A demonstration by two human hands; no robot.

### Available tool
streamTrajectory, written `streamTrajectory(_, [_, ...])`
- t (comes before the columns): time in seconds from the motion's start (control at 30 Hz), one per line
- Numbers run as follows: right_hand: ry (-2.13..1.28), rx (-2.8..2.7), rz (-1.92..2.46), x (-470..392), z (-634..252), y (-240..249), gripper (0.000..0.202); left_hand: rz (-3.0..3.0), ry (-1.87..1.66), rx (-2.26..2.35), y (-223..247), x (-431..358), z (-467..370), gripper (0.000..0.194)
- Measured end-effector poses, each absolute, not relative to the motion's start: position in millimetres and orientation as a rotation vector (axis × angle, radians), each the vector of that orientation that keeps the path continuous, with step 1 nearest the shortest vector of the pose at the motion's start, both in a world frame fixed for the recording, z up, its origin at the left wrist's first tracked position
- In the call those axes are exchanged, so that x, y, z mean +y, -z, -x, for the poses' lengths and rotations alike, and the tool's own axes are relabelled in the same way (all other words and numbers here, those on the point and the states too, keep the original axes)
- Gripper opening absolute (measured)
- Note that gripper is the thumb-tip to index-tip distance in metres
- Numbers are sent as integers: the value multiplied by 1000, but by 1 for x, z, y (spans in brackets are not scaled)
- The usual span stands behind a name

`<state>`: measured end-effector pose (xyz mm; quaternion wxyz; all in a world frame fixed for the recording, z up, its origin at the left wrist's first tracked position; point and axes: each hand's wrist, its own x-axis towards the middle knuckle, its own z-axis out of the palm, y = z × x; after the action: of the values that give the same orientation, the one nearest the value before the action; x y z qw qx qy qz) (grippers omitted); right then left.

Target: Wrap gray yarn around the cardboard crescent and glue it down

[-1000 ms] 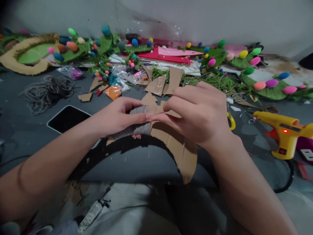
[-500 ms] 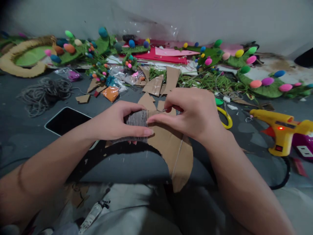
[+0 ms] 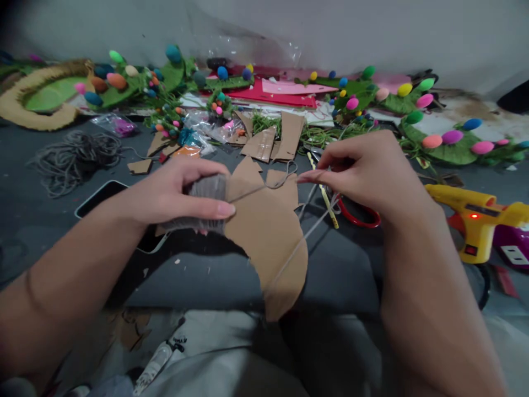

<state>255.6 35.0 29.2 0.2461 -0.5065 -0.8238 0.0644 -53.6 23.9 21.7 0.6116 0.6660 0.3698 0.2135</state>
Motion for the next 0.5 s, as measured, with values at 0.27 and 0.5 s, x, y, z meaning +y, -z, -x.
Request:
streamTrajectory(0.27, [-296, -2325, 1798, 45, -274, -27, 39, -1566, -1216, 1161, -31, 39, 75, 23])
streamTrajectory(0.5, [-43, -2031, 2098, 45, -268, -30, 34, -1607, -1651, 1333, -16, 53, 69, 20])
